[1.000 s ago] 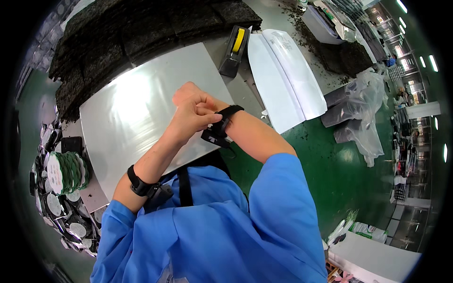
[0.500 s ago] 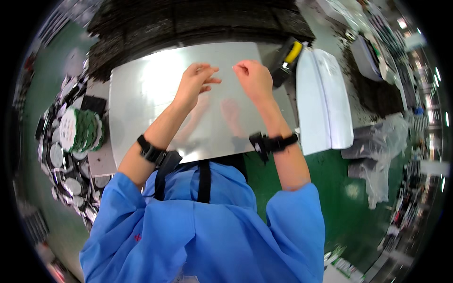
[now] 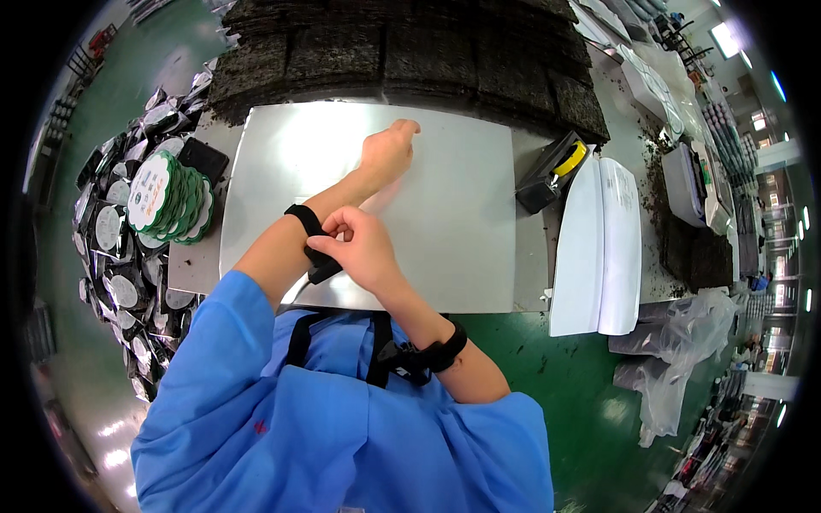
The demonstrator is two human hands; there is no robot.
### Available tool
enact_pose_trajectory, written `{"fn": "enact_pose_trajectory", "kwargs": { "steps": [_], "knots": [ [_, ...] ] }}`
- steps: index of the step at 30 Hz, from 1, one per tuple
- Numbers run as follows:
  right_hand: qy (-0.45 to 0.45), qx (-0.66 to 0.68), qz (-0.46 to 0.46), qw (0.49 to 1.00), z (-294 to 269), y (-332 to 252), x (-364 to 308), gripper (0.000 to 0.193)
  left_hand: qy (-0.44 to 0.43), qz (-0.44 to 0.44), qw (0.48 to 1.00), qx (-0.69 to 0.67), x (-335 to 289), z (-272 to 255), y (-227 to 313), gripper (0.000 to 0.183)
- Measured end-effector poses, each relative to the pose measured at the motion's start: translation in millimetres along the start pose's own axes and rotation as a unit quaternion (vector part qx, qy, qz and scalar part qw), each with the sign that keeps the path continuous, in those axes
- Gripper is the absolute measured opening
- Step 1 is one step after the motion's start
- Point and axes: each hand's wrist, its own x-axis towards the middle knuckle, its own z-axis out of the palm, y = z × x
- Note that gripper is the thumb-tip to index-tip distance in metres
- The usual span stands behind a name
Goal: The person repeatedly picks up rectangular seaweed sheets, places them into clear plastic bags, folds the bags closed, and applies round labels to the packages. The person also adjusts the head-mounted camera strap on their wrist during the process.
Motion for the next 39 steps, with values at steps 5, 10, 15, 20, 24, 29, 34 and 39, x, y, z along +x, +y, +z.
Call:
{"fn": "enact_pose_trajectory", "kwargs": {
  "steps": [5,10,15,20,24,29,34,39],
  "knots": [
    [-0.132,0.15,0.103,0.974,-5,-4,-5,0.01,-0.072,0.095,0.992,0.052,-4,-2,5,0.027],
    [-0.157,0.143,0.066,0.975,-27,0,-21,0.014,-0.12,0.209,0.964,0.114,-8,-20,0,0.02],
    [-0.122,0.173,0.096,0.973,-44,-18,-8,0.019,-0.204,0.247,0.933,0.161,-26,-14,18,0.015],
    [-0.101,0.126,0.102,0.982,-28,-22,11,0.023,-0.303,0.223,0.902,0.213,-31,1,38,0.013],
    [-0.111,0.051,0.087,0.989,-28,-12,4,0.025,-0.287,0.271,0.891,0.223,-46,8,46,0.016],
    [-0.08,-0.144,-0.041,0.985,-19,-6,-36,0.025,-0.185,-0.054,0.954,-0.231,-30,-3,24,0.024],
    [-0.029,-0.06,0.011,0.998,-5,6,-31,0.022,-0.162,-0.326,0.706,-0.608,-11,-41,54,0.03],
    [-0.023,-0.056,0.024,0.998,-4,17,-30,0.024,-0.158,-0.39,0.602,-0.679,-25,-35,49,0.029]
  ]
}}
